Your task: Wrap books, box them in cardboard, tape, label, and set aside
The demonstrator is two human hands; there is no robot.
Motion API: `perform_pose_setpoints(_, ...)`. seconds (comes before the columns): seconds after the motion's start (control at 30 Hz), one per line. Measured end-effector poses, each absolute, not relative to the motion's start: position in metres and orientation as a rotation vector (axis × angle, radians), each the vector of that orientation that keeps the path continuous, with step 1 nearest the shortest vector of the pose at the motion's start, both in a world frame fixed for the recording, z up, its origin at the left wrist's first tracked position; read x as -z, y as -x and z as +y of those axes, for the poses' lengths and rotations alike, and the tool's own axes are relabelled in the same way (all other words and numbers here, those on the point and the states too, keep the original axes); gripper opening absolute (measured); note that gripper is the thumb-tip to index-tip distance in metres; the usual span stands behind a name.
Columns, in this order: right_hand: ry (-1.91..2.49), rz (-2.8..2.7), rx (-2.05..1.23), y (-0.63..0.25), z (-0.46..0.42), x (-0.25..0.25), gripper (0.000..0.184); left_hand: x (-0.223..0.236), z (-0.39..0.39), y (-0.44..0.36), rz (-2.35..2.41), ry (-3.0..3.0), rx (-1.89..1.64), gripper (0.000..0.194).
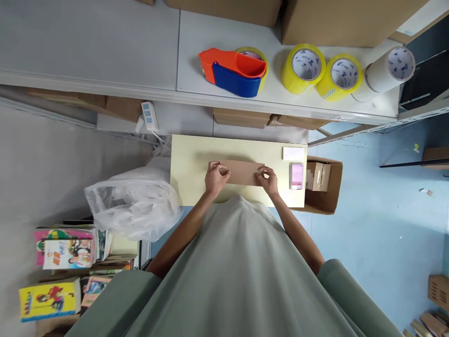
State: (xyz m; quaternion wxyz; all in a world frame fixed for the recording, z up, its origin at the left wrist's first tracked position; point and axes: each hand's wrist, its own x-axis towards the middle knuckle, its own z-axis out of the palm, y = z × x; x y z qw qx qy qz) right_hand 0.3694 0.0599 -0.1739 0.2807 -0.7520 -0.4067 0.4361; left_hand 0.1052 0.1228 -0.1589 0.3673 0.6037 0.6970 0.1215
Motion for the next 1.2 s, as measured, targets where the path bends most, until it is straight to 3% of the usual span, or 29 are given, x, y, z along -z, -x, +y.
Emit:
perform_pose_setpoints(0.37,2.021,-1.204,-1.309,-0.380,0.081,0.172,0.037,0.163,0.153,-0.095,1.675,-1.404,-0.278,0.015)
perform_pose_setpoints(0.6,1.700,-1.211,-1.458,-0.403,0.071,0.166,0.042,0.159,0.139,-0.085,1.596,-1.244,-0.293,0.021)
perform_pose_setpoints(0.93,1.956,-1.276,-1.350,-0.392,0.068,0.163,0.013,0.166,0.105,-0.092,1.709,-1.302,-0.342,0.007)
perform_pose_setpoints(1.2,1.883,-1.276,-1.282,-0.390,0.052,0.160,0.026,0.164,0.096,-0.089,1.678,-1.281,-0.431,0.011)
